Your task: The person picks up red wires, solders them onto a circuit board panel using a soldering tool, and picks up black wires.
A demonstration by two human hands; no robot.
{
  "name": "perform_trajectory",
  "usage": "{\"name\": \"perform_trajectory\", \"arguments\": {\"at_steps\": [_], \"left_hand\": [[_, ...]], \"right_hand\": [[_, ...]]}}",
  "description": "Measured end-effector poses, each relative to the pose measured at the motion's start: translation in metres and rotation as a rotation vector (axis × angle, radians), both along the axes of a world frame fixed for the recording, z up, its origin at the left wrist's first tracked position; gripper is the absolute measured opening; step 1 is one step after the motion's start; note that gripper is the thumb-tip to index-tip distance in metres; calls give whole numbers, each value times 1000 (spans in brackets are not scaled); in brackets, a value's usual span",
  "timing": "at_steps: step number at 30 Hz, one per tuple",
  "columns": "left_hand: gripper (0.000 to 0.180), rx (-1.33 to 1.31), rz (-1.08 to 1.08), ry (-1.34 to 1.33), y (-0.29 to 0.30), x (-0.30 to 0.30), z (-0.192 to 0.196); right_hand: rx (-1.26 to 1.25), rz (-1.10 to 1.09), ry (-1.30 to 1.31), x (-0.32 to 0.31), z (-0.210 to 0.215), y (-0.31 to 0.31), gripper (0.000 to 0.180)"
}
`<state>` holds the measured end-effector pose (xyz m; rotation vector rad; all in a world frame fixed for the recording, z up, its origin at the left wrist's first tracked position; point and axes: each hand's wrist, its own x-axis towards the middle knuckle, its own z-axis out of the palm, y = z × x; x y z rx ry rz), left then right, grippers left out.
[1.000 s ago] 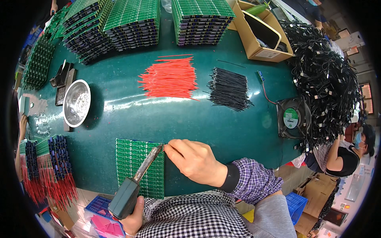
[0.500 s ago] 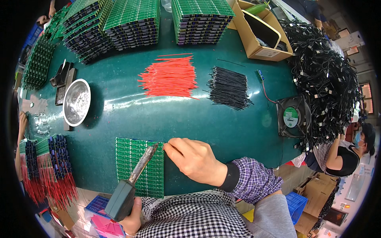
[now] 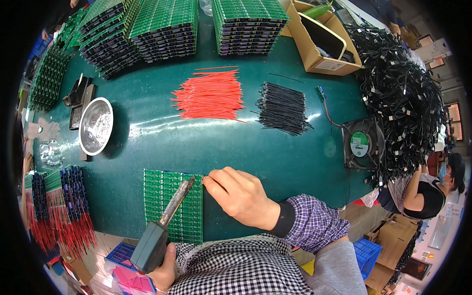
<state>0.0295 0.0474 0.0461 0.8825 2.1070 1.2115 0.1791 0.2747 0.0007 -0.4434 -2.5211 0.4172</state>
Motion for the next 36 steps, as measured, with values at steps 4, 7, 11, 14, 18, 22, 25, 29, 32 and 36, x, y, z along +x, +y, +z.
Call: {"name": "perform_trajectory", "arguments": {"at_steps": [4,7,11,14,18,22,25,29,32,36], "left_hand": [[33,-75,75,-10,-29,8,-25],[35,-112,216,-33,-37,14,-32],[35,-99,237,-47,-39,15,-32],[36,-112,222,-11,-42,15,-33],[37,-155,235,-27,-45,15,-34],[36,-195,211,-48,-41,15,-30],[34,-184,192,-50,-41,13,-30],[32,-188,121,-13,-36,11,-26],[31,-271,58,-27,-25,5,-10],[30,-268,9,7,-19,4,-6]], "right_hand": [[18,-13,41,1,3,0,30],[104,-9,179,-1,6,0,29],[35,9,158,3,2,-7,27],[-10,32,96,4,0,-8,26],[-36,30,69,3,-3,-8,26],[-30,24,53,3,-3,-8,26],[-16,22,37,3,-2,-8,27],[-1,21,35,3,-2,-8,27],[1,21,28,3,-2,-9,27],[-1,3,9,3,-2,-9,26]]}}
